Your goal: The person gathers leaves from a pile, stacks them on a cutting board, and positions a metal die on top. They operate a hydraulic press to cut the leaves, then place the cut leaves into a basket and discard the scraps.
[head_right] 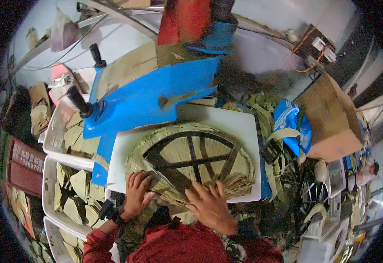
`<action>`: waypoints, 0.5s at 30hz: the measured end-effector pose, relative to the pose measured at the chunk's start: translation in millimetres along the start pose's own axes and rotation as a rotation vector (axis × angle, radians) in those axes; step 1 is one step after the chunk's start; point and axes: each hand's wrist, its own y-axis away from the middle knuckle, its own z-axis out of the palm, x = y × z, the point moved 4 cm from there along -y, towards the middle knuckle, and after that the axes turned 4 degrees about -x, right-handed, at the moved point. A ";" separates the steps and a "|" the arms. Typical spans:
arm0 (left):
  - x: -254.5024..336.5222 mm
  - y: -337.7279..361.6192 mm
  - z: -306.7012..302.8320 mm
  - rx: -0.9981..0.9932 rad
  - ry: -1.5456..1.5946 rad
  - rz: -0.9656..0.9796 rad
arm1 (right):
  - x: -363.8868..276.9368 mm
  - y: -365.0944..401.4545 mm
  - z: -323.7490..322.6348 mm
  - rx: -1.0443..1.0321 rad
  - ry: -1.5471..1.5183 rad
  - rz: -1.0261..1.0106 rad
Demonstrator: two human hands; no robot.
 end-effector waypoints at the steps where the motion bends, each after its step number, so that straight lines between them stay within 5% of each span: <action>1: -0.4 -1.6 -4.8 -0.030 0.007 0.016 | 0.7 -3.9 -15.7 0.027 -0.016 0.019; 9: -12.5 -5.6 -28.9 -0.253 0.166 0.085 | 26.0 -58.2 10.6 0.083 -0.079 0.112; 11: -35.9 0.4 -48.5 -0.187 0.498 -0.072 | 29.6 -59.5 18.3 0.083 -0.084 0.091; 13: -107.4 19.6 -64.0 0.339 0.313 -0.200 | 29.5 -61.4 16.4 0.063 -0.115 0.114; 15: -151.2 -31.1 -140.2 0.749 0.656 -0.453 | 28.9 -58.2 16.2 0.054 -0.133 0.127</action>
